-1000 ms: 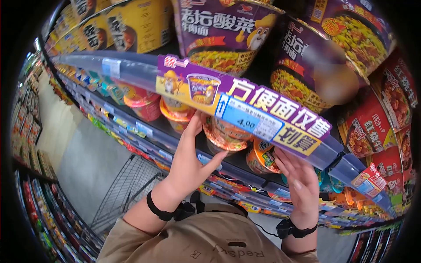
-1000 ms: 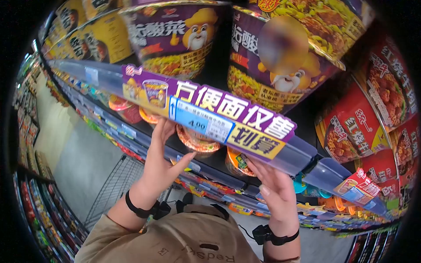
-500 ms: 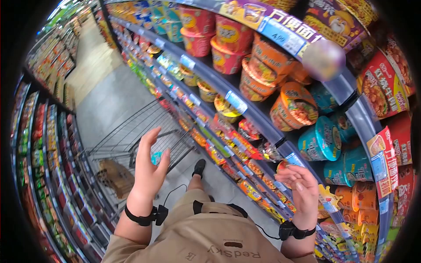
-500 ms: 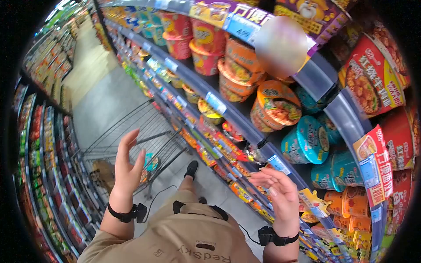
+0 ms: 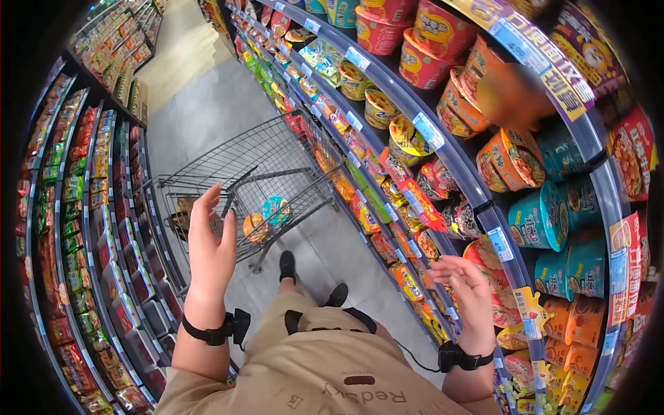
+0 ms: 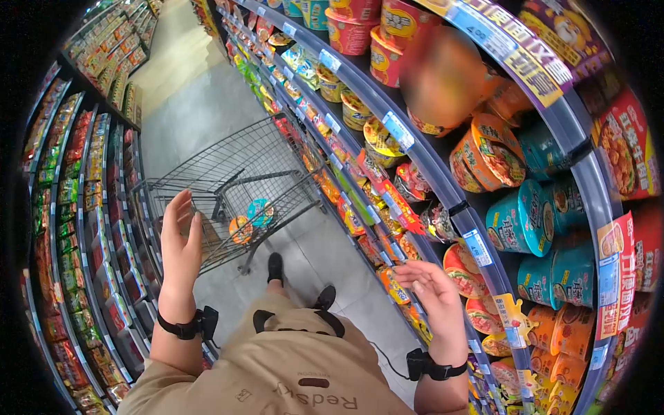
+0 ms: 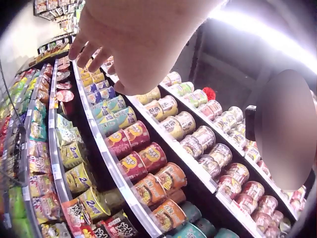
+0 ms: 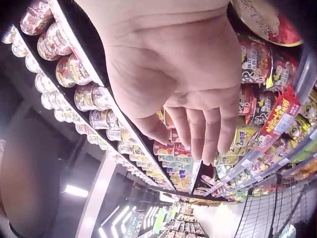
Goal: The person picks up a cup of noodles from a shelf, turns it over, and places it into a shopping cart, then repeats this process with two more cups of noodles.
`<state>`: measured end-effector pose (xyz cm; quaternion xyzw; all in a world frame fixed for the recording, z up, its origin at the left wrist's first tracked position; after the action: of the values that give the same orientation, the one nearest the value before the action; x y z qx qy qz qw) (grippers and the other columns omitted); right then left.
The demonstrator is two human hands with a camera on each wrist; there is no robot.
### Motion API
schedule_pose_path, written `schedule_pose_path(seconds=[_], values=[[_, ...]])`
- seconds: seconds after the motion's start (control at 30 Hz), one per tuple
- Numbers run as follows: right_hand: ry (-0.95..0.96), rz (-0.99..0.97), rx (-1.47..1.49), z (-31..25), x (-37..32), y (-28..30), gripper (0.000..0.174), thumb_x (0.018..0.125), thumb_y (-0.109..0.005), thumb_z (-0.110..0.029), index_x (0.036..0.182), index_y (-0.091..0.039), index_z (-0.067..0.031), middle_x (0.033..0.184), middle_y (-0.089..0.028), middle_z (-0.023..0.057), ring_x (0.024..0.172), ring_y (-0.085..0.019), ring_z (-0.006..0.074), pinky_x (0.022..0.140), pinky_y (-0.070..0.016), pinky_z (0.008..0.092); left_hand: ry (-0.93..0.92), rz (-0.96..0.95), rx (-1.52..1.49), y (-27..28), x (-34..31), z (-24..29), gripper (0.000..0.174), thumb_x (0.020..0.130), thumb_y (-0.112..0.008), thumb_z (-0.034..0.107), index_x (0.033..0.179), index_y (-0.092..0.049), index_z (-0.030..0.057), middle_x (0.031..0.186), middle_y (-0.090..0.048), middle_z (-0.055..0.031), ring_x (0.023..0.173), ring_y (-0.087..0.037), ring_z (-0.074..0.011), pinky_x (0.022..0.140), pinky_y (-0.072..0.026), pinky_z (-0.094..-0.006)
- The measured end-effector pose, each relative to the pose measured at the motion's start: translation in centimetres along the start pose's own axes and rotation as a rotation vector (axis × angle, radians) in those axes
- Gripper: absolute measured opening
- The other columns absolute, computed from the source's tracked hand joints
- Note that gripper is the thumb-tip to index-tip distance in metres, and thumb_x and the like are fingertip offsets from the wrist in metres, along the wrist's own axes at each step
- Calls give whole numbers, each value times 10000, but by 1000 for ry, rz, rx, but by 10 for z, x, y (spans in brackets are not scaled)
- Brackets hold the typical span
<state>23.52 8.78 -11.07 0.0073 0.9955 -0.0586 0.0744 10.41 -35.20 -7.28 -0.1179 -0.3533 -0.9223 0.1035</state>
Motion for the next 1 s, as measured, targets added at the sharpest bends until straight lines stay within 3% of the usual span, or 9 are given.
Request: schedule_pose_path(seconds=[0.13, 0.2, 0.4, 0.43, 0.67, 0.8, 1.0], values=[[-40, -39, 14, 4, 21, -30, 370, 1022, -570, -48, 1380, -570, 44, 1287, -685, 185, 1195, -668, 260, 1059, -514, 403, 52, 27, 55, 20, 4, -38, 453, 976, -638, 57, 1413, -533, 6, 1369, -623, -163, 1258, -613, -315, 1071, -478, -415], [-58, -59, -12, 7, 37, -47, 356, 1030, -560, -50, 1375, -577, 38, 1283, -689, 183, 1192, -672, 259, 1056, -516, 395, 119, 18, 48, 34, 3, -66, 458, 994, -622, 43, 1443, -534, 31, 1395, -620, -130, 1291, -592, -266, 1083, -468, -397], [-54, 13, 11, 0, 97, -122, 278, 1037, -532, -62, 1287, -620, 24, 1195, -714, 173, 1073, -704, 244, 970, -548, 376, 189, 15, 70, 90, 15, -132, 446, 999, -617, 58, 1438, -539, 36, 1374, -628, -136, 1283, -597, -252, 1026, -489, -394], [-55, 10, 8, 0, 107, -137, 276, 1037, -532, -64, 1282, -623, 24, 1195, -715, 176, 1074, -705, 247, 964, -550, 374, 201, 36, 54, 101, 19, -138, 438, 974, -628, 57, 1400, -537, 11, 1301, -630, -186, 1217, -621, -325, 1053, -479, -400], [-72, -59, -49, 13, 169, -244, 264, 1044, -536, -79, 1269, -631, 21, 1179, -721, 175, 1064, -712, 248, 961, -558, 376, 245, 82, 25, 161, 38, -236, 450, 955, -653, 56, 1388, -545, 0, 1266, -648, -200, 1156, -642, -331, 1015, -504, -413], [-118, -52, -83, 49, 209, -284, 250, 1057, -553, -111, 1265, -639, -2, 1176, -723, 148, 1052, -716, 230, 950, -561, 368, 298, -9, -58, 153, 31, -308, 437, 950, -667, 72, 1368, -556, 7, 1244, -660, -194, 1125, -651, -325, 989, -517, -410], [-387, -4, -91, 129, 243, -316, 246, 1059, -553, -104, 1273, -634, -13, 1240, -693, 131, 1115, -697, 235, 933, -568, 355, 597, -280, -332, 99, 0, -394, 411, 1004, -649, 155, 1369, -553, -6, 1167, -677, -138, 1018, -662, -207, 892, -538, -346]])
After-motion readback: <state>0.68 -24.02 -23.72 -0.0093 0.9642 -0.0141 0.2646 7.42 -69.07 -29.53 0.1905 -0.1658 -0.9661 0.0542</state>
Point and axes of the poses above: each hand's wrist, its own x-axis towards the middle knuckle, its own y-axis out of the back of the hand, z = x × y, the point moved 8 cm from there along x, towards the middle knuckle
